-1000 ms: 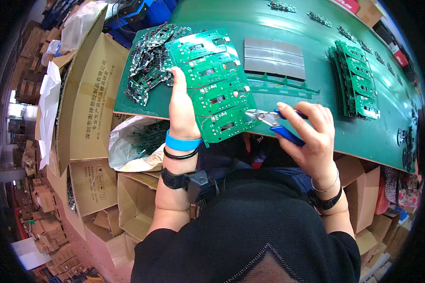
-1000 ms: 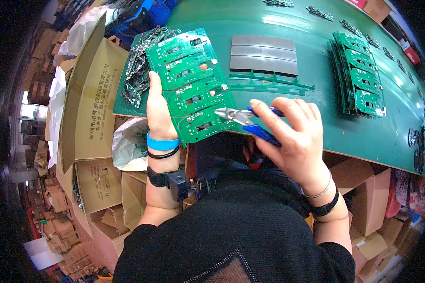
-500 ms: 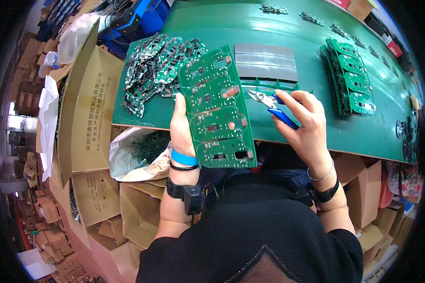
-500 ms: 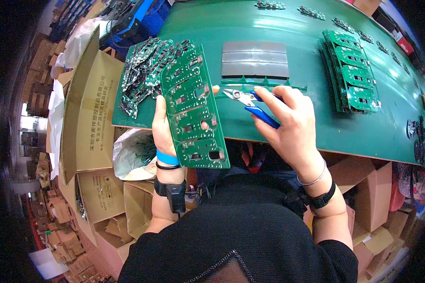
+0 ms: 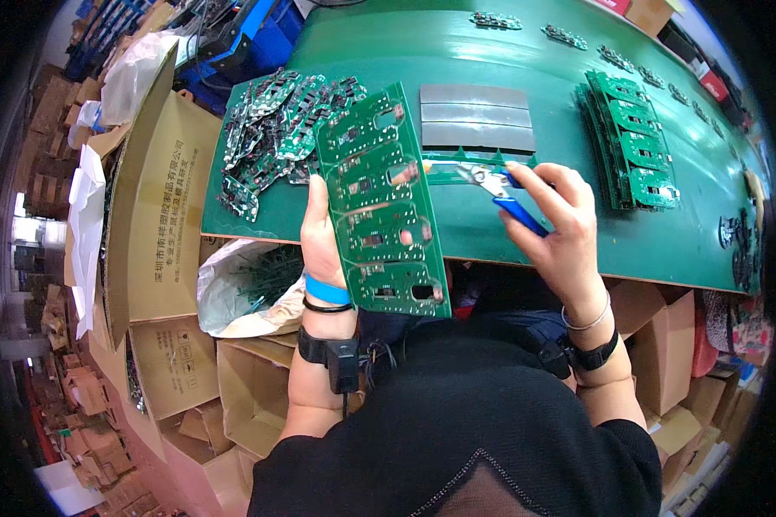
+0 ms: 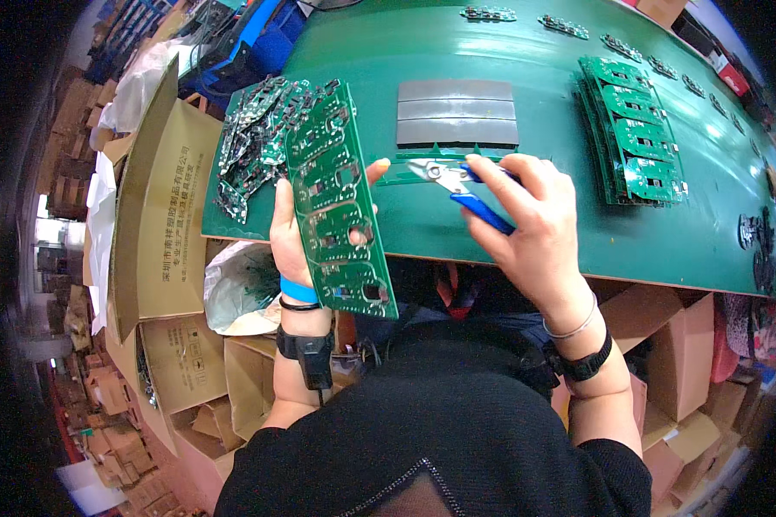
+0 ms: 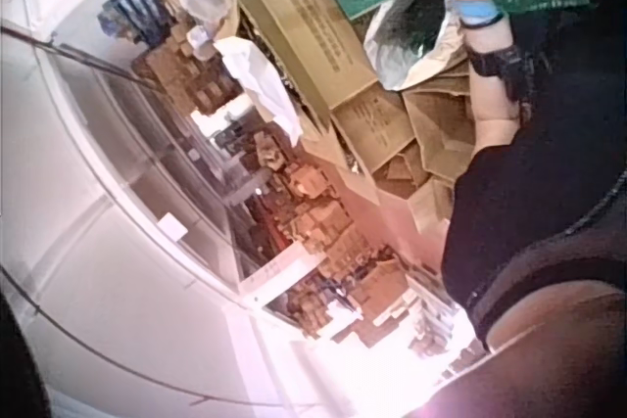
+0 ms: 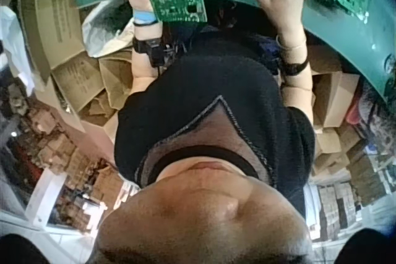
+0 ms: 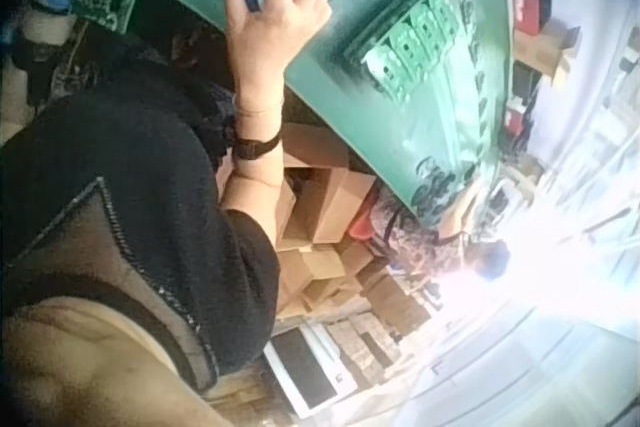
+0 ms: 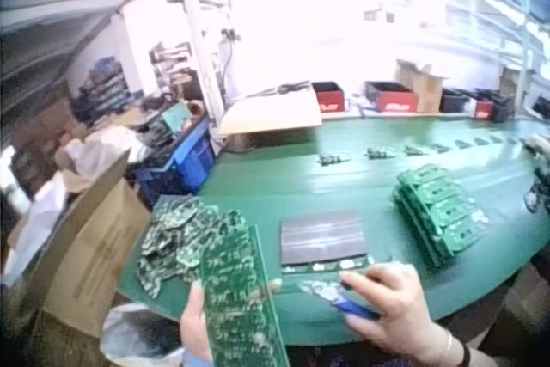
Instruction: Assembling and processing printed circuit boards by clipping component leads.
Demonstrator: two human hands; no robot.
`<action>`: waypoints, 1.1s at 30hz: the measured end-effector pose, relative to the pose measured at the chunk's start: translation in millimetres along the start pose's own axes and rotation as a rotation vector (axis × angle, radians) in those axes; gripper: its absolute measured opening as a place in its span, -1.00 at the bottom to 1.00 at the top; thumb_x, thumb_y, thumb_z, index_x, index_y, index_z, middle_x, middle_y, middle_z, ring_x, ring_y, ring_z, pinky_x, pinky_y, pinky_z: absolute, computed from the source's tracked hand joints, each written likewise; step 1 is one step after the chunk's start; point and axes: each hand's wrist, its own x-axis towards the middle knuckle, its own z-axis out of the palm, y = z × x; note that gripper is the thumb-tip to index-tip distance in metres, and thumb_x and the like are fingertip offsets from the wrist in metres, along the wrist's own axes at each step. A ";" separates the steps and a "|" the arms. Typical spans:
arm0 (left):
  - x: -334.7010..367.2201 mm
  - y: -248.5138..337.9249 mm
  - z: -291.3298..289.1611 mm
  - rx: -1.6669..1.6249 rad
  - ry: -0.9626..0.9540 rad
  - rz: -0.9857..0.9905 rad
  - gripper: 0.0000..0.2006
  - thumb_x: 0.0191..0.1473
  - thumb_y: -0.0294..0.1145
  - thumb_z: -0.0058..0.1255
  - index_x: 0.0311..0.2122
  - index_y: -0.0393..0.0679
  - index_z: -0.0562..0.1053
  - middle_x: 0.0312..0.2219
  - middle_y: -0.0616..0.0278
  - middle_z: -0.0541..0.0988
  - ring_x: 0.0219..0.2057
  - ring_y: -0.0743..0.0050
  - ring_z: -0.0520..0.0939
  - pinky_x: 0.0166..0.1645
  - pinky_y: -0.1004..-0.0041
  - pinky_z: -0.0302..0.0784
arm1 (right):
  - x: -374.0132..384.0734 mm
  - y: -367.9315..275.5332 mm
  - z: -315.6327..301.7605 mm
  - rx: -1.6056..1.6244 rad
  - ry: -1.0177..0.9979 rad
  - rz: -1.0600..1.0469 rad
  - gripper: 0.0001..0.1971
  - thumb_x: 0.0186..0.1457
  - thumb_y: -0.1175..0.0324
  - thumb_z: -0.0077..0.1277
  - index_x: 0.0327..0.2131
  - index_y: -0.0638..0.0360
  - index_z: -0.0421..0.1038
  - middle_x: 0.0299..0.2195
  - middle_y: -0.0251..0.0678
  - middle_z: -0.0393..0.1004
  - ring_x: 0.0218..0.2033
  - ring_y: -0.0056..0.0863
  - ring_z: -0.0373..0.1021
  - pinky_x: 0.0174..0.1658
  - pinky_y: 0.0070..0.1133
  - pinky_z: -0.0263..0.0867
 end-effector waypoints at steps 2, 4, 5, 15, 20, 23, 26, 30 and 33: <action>-1.6 -6.1 1.1 -0.069 -0.070 0.015 -0.27 0.12 0.23 -0.61 0.24 -0.09 -0.16 0.15 -0.34 -0.04 0.01 -0.18 0.36 -0.13 -0.01 0.48 | -1.1 -2.6 4.7 -0.030 -0.007 -0.035 -0.53 -0.26 0.33 0.15 -0.13 0.05 0.40 -0.31 -0.27 0.34 -0.28 -0.31 0.29 -0.19 -0.44 0.16; -1.7 -11.8 1.7 -0.089 -0.080 0.020 -0.28 0.13 0.23 -0.60 0.24 -0.09 -0.16 0.15 -0.34 -0.04 0.02 -0.17 0.36 -0.13 -0.02 0.48 | -1.1 -5.1 7.6 -0.038 -0.003 -0.040 -0.53 -0.26 0.33 0.15 -0.13 0.05 0.39 -0.32 -0.29 0.33 -0.28 -0.32 0.29 -0.19 -0.45 0.14; -1.5 -13.7 1.3 -0.112 -0.088 0.025 -0.28 0.13 0.22 -0.60 0.24 -0.09 -0.17 0.15 -0.34 -0.04 0.02 -0.17 0.36 -0.13 -0.02 0.48 | -1.6 -5.3 8.6 -0.039 -0.001 -0.040 -0.53 -0.26 0.33 0.15 -0.13 0.05 0.39 -0.32 -0.29 0.33 -0.28 -0.32 0.29 -0.19 -0.45 0.14; 5.2 -10.1 0.9 -0.046 -0.108 0.051 -0.24 0.10 0.27 -0.55 0.24 -0.10 -0.13 0.14 -0.29 0.01 -0.02 -0.19 0.39 -0.13 -0.01 0.49 | -3.5 -5.0 6.3 -0.034 -0.005 -0.008 -0.49 -0.27 0.33 0.14 -0.10 0.05 0.37 -0.27 -0.26 0.32 -0.24 -0.31 0.27 -0.12 -0.42 0.12; 6.3 6.5 22.4 0.142 0.100 0.078 -0.26 0.11 0.25 -0.63 0.22 -0.13 -0.05 0.14 -0.19 0.05 -0.05 -0.26 0.38 -0.09 -0.05 0.43 | -5.3 -1.8 -5.5 0.021 -0.012 0.015 -0.48 -0.29 0.36 0.14 -0.10 0.08 0.38 -0.25 -0.25 0.32 -0.21 -0.27 0.25 -0.08 -0.41 0.10; 16.5 14.9 25.0 0.303 0.286 0.018 -0.25 0.09 0.29 -0.67 0.18 -0.12 0.06 0.07 -0.09 0.25 0.01 -0.16 0.36 -0.01 -0.08 0.36 | -2.2 -4.3 -19.6 0.042 -0.121 -0.096 -0.46 -0.31 0.36 0.14 -0.10 0.07 0.38 -0.24 -0.26 0.31 -0.20 -0.27 0.25 -0.07 -0.40 0.09; 25.8 18.6 23.7 0.342 0.304 -0.028 -0.26 0.10 0.28 -0.63 0.14 -0.16 0.13 0.01 -0.04 0.34 -0.06 -0.01 0.44 -0.02 0.02 0.40 | -2.2 -13.9 -25.0 -0.007 -0.256 -0.217 -0.44 -0.35 0.31 0.14 -0.10 0.01 0.38 -0.23 -0.29 0.30 -0.17 -0.30 0.24 -0.06 -0.38 0.04; 31.6 15.9 26.8 0.368 0.289 -0.046 -0.27 0.11 0.26 -0.65 0.12 -0.17 0.16 -0.04 -0.01 0.39 -0.11 0.07 0.48 -0.06 0.11 0.45 | -1.5 -23.7 -16.8 -0.055 -0.305 -0.284 -0.42 -0.35 0.28 0.16 -0.08 -0.02 0.36 -0.23 -0.32 0.29 -0.17 -0.32 0.23 -0.06 -0.37 0.02; 33.0 13.4 29.9 0.427 0.351 -0.034 -0.28 0.12 0.25 -0.65 0.10 -0.17 0.18 -0.07 0.00 0.41 -0.13 0.11 0.50 -0.07 0.15 0.47 | 0.4 -27.8 -13.8 -0.074 -0.307 -0.297 -0.41 -0.35 0.26 0.17 -0.08 -0.02 0.34 -0.23 -0.32 0.29 -0.16 -0.33 0.23 -0.05 -0.36 0.02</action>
